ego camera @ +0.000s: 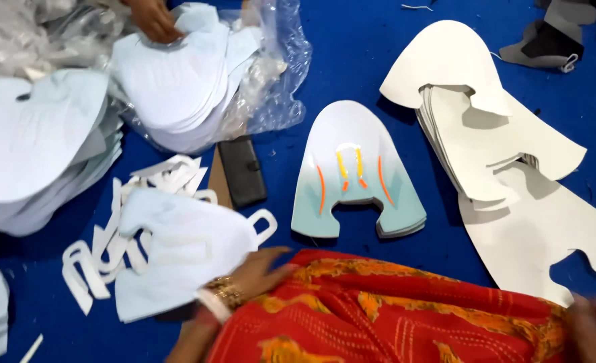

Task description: The person picks up cut foam shoe-upper pieces one at a time from a blue work table, aligns them by hand, and stacks matching pieces into piles, occasionally lifting a plain foam piece to place on top of a stack.

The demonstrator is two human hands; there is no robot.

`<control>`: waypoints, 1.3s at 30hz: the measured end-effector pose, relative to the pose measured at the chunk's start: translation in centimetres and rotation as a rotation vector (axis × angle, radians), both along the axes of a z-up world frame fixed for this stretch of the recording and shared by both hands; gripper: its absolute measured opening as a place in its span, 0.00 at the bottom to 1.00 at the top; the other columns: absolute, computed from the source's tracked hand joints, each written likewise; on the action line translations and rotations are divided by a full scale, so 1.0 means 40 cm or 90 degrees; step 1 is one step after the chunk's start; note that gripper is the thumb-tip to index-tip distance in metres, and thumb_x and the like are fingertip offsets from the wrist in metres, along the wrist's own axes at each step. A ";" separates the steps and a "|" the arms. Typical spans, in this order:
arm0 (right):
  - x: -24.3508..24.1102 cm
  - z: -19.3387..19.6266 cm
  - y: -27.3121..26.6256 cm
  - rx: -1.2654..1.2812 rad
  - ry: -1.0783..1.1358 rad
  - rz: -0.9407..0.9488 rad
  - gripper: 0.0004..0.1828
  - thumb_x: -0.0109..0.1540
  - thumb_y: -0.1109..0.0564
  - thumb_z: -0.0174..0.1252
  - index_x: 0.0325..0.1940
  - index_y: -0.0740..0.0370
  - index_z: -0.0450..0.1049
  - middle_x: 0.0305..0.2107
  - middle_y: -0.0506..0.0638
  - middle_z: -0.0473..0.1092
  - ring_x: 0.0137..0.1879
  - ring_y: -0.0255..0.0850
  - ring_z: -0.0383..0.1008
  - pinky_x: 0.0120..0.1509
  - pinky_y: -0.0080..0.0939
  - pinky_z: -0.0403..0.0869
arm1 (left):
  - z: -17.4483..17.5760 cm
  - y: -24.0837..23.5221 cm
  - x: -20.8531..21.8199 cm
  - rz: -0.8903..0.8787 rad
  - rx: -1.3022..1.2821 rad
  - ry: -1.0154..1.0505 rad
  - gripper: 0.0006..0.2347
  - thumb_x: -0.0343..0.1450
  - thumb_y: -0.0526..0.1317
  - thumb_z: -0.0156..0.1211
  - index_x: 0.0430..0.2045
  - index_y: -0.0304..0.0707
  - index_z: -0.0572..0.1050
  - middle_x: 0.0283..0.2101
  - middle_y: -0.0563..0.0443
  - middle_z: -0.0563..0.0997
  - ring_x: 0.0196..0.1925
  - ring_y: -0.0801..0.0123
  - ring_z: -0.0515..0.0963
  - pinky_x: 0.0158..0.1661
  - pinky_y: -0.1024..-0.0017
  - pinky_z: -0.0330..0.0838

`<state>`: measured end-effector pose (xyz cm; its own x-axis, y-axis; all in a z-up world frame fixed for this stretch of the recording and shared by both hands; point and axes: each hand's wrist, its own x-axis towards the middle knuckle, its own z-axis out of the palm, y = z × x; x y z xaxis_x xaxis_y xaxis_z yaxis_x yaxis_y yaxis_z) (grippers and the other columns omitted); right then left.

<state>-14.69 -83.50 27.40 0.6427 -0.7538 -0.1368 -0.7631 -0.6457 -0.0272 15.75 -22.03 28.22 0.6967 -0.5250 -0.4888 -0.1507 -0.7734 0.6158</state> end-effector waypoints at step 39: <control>0.183 -0.039 0.056 -0.043 -0.128 0.191 0.10 0.73 0.52 0.52 0.52 0.59 0.73 0.42 0.62 0.74 0.44 0.59 0.74 0.53 0.58 0.74 | -0.067 -0.208 0.163 0.148 -0.347 -0.232 0.11 0.72 0.38 0.61 0.47 0.39 0.79 0.54 0.43 0.80 0.60 0.49 0.74 0.58 0.57 0.69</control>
<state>-7.38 -81.25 25.84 0.8456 -0.5306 0.0580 -0.5231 -0.8454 -0.1078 22.28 -30.37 25.54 0.8902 -0.4467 0.0891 -0.2900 -0.4050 0.8671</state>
